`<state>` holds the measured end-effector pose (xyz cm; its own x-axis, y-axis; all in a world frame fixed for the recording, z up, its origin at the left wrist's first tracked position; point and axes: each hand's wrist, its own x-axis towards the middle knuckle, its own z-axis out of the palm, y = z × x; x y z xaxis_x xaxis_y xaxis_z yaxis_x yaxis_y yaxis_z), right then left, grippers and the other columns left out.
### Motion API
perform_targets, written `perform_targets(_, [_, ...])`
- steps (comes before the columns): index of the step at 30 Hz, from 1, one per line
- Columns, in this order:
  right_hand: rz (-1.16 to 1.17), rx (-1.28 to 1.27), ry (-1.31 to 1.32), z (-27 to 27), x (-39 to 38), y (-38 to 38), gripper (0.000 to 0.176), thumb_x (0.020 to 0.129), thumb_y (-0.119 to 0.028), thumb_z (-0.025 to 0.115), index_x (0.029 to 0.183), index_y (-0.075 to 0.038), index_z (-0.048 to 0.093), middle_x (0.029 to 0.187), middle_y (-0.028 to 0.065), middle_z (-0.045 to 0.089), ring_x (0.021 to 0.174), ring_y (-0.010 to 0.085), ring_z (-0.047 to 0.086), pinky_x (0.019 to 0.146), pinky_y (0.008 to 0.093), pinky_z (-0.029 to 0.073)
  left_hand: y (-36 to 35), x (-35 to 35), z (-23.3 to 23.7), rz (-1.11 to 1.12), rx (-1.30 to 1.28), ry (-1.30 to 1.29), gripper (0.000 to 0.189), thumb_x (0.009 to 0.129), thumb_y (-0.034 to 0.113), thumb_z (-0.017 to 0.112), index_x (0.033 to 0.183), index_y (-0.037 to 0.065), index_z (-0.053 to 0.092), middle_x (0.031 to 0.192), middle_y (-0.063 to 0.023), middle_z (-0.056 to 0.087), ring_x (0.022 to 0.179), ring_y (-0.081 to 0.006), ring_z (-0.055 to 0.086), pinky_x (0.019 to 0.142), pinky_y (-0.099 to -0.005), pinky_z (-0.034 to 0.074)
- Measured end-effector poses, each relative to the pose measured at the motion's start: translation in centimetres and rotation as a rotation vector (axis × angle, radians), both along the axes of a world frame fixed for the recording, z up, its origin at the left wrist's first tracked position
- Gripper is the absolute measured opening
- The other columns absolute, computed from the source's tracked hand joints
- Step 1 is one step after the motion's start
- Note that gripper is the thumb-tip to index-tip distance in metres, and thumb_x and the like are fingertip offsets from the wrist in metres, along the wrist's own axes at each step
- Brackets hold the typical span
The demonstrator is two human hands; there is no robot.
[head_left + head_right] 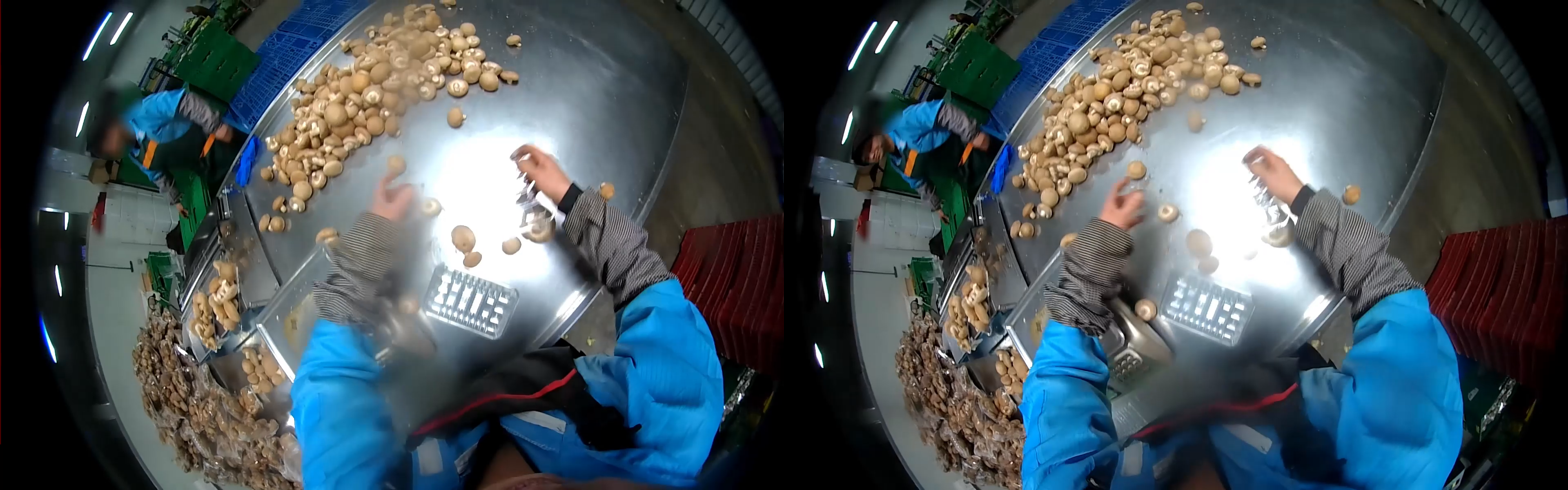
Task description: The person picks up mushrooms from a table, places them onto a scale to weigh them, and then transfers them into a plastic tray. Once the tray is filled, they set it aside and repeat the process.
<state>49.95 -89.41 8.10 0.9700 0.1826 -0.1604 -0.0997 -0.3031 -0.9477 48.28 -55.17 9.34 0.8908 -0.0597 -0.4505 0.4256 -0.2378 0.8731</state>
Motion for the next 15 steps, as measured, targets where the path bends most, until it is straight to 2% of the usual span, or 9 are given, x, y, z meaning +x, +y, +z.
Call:
perform_targets(1, [-0.144, -0.016, 0.109, -0.6, 3.2, -2.1, 0.022, 0.095, -0.018, 0.049, 0.111, -0.004, 0.056, 0.086, 0.0083, 0.061, 0.076, 0.0148, 0.061, 0.067, 0.0286, 0.051, 1.9, 1.8, -0.4, 0.102, 0.052, -0.001, 0.081, 0.086, 0.039, 0.068, 0.148, 0.015, 0.022, 0.127, -0.0145, 0.051, 0.113, -0.0260, 0.054, 0.090, -0.0417, 0.049])
perform_targets(2, [-0.286, -0.133, 0.055, -0.9, 6.1, -3.9, 0.026, 0.094, -0.020, 0.048, 0.113, -0.004, 0.056, 0.092, 0.0115, 0.064, 0.081, 0.0201, 0.064, 0.074, 0.0327, 0.052, 3.6, 3.4, -0.7, 0.202, 0.104, 0.000, 0.088, 0.084, 0.042, 0.070, 0.150, 0.017, 0.018, 0.126, -0.0146, 0.051, 0.113, -0.0268, 0.053, 0.090, -0.0433, 0.049])
perform_targets(3, [-0.387, -0.271, -0.065, -6.6, 11.6, -8.2, 0.031, 0.094, -0.025, 0.048, 0.116, -0.005, 0.055, 0.099, 0.0172, 0.066, 0.090, 0.0293, 0.066, 0.082, 0.0387, 0.051, 4.9, 4.8, -1.1, 0.248, 0.174, 0.016, 0.090, 0.083, 0.040, 0.071, 0.149, 0.012, 0.018, 0.128, -0.0186, 0.052, 0.113, -0.0285, 0.055, 0.087, -0.0402, 0.051])
perform_targets(4, [-0.424, -0.401, -0.163, -9.3, 15.7, -11.8, 0.036, 0.094, -0.031, 0.046, 0.118, -0.005, 0.055, 0.107, 0.0223, 0.064, 0.098, 0.0380, 0.063, 0.086, 0.0445, 0.048, 6.1, 6.1, -1.4, 0.294, 0.244, 0.032, 0.092, 0.081, 0.038, 0.073, 0.149, 0.008, 0.019, 0.129, -0.0226, 0.054, 0.112, -0.0303, 0.057, 0.085, -0.0371, 0.053])
perform_targets(5, [-0.496, -0.622, -0.177, -6.8, 17.1, -12.8, 0.037, 0.095, -0.032, 0.043, 0.118, -0.006, 0.055, 0.109, 0.0229, 0.064, 0.103, 0.0409, 0.060, 0.087, 0.0464, 0.047, 7.2, 7.4, -2.2, 0.285, 0.279, 0.066, 0.097, 0.079, 0.039, 0.074, 0.150, 0.008, 0.016, 0.133, -0.0243, 0.050, 0.116, -0.0321, 0.055, 0.087, -0.0386, 0.053])
perform_targets(7, [-0.486, -0.701, -0.133, -6.5, 20.7, -14.5, 0.034, 0.095, -0.029, 0.044, 0.116, -0.005, 0.055, 0.110, 0.0234, 0.063, 0.102, 0.0420, 0.059, 0.087, 0.0456, 0.047, 9.2, 10.0, -4.0, 0.233, 0.341, 0.113, 0.111, 0.073, 0.042, 0.079, 0.151, 0.006, 0.009, 0.142, -0.0278, 0.039, 0.128, -0.0362, 0.045, 0.097, -0.0438, 0.047])
perform_targets(9, [-0.441, -0.773, -0.162, -8.4, 25.1, -15.7, 0.033, 0.094, -0.029, 0.044, 0.116, -0.007, 0.057, 0.109, 0.0212, 0.064, 0.103, 0.0393, 0.060, 0.089, 0.0458, 0.047, 8.8, 12.2, -5.3, 0.182, 0.475, -0.043, 0.116, 0.069, 0.043, 0.081, 0.151, 0.004, 0.008, 0.144, -0.0282, 0.035, 0.130, -0.0369, 0.042, 0.101, -0.0449, 0.043])
perform_targets(12, [-0.234, -0.611, -0.247, -8.2, 28.2, -11.2, 0.031, 0.093, -0.024, 0.047, 0.115, -0.007, 0.059, 0.108, 0.0181, 0.065, 0.101, 0.0362, 0.062, 0.089, 0.0426, 0.048, 7.5, 15.5, -7.9, 0.181, 0.543, -0.251, 0.126, 0.062, 0.046, 0.085, 0.150, 0.002, 0.006, 0.148, -0.0287, 0.027, 0.133, -0.0395, 0.037, 0.108, -0.0446, 0.036])
perform_targets(15, [-0.025, -0.435, -0.244, -8.3, 30.2, -5.4, 0.032, 0.092, -0.025, 0.049, 0.117, -0.008, 0.058, 0.109, 0.0176, 0.065, 0.102, 0.0347, 0.061, 0.090, 0.0408, 0.047, 4.6, 17.7, -6.2, 0.082, 0.749, -0.125, 0.131, 0.059, 0.052, 0.084, 0.151, 0.006, 0.003, 0.149, -0.0295, 0.024, 0.135, -0.0393, 0.035, 0.108, -0.0454, 0.037])
